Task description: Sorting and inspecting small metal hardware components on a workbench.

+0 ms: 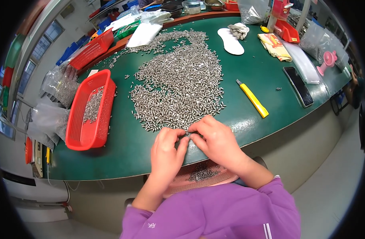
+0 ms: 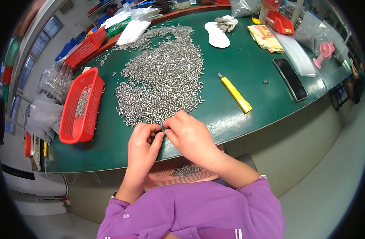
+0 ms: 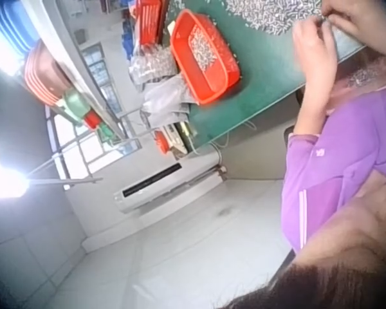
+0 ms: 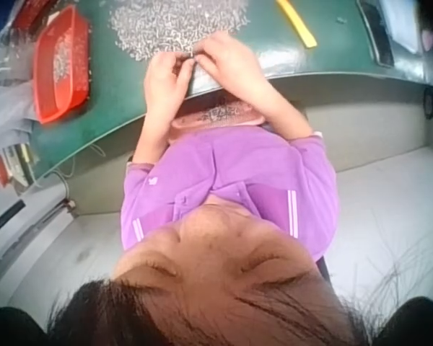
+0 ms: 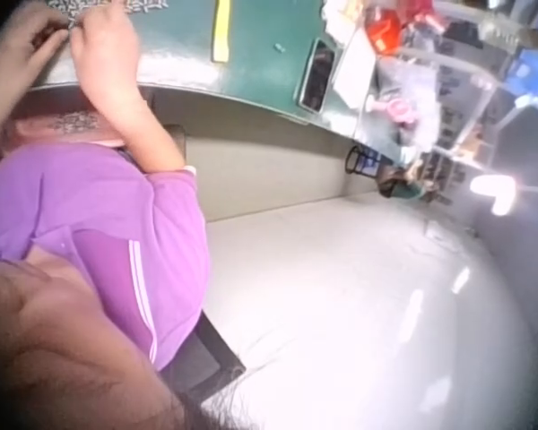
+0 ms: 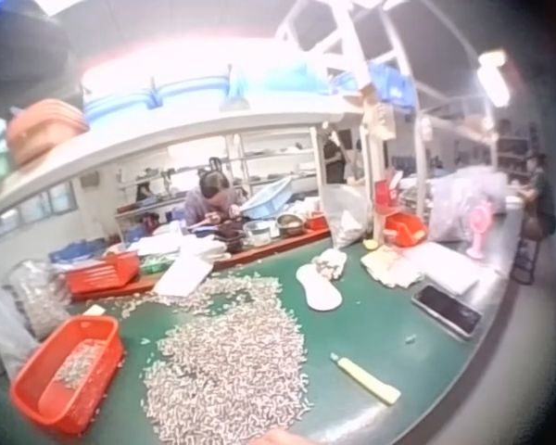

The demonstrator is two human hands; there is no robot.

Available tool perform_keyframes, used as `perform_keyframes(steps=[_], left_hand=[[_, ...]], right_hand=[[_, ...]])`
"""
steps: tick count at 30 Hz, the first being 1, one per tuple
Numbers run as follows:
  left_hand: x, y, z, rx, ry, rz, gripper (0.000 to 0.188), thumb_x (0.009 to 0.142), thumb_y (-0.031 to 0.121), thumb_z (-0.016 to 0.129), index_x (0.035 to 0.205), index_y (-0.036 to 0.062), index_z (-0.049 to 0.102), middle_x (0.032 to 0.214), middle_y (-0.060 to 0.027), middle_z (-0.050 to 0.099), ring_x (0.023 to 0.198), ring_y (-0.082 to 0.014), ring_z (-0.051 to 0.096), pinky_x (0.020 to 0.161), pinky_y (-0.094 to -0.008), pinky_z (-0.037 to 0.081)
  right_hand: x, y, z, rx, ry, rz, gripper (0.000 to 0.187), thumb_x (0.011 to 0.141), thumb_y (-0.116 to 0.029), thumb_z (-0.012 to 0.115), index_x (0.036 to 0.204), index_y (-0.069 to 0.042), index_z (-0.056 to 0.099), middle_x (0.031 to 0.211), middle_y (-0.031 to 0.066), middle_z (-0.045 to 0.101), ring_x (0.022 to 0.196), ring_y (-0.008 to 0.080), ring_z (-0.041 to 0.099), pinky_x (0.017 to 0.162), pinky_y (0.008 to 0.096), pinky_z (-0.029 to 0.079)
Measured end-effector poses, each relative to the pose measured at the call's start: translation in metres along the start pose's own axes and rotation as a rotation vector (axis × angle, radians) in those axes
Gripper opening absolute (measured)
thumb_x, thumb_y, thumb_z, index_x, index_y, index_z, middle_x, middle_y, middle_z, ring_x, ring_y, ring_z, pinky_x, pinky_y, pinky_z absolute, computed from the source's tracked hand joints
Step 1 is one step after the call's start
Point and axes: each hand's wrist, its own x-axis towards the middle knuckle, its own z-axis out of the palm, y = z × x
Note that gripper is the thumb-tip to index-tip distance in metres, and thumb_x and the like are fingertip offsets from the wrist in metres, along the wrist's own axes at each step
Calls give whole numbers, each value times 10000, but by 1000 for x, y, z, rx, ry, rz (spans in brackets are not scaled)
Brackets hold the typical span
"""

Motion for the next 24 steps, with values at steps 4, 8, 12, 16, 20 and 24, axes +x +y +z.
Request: perform_keyframes(steps=[4, 8, 12, 16, 20, 24], left_hand=[[3, -1, 5, 118, 35, 60, 102, 835, 14, 749, 916, 27, 689, 849, -78, 606, 722, -214, 624, 633, -339, 508], [0, -1, 4, 99, 32, 50, 97, 830, 6, 746, 902, 26, 684, 835, -74, 597, 717, -208, 610, 625, -331, 500], [-8, 1, -1, 37, -20, 48, 90, 834, 31, 744, 894, 37, 677, 831, -75, 588, 747, -238, 599, 643, -363, 492], [-7, 4, -4, -36, -51, -11, 80, 851, 66, 741, 895, 42, 679, 840, -81, 595, 783, -266, 609, 662, -391, 494], [-6, 4, -4, -45, -56, -45, 70, 854, 71, 741, 883, 43, 685, 840, -80, 602, 775, -261, 614, 662, -390, 499], [-7, 5, -3, -24, -33, -45, 70, 846, 71, 746, 876, 46, 689, 832, -77, 608, 773, -260, 620, 660, -394, 501]], right_hand=[[0, 0, 2, -40, 1, -18, 111, 848, -86, 725, 953, -84, 690, 895, 76, 622, 821, 292, 664, 696, 404, 549], [1, 1, -1, -35, -24, -21, 98, 849, -73, 717, 942, -85, 688, 899, 72, 623, 827, 293, 664, 709, 401, 546], [2, 6, -10, 38, -146, -50, 86, 843, -57, 702, 923, -71, 674, 894, 91, 607, 845, 314, 650, 722, 426, 534], [1, 6, -10, 99, -138, -85, 72, 843, -37, 684, 908, -45, 652, 900, 119, 598, 858, 342, 633, 731, 453, 522], [0, 3, -8, 102, -77, -39, 74, 844, -39, 687, 902, -24, 643, 907, 135, 602, 860, 355, 623, 745, 456, 518], [-3, -3, -8, 41, -85, -19, 96, 838, -52, 709, 900, -25, 642, 903, 128, 606, 863, 349, 624, 767, 449, 518]])
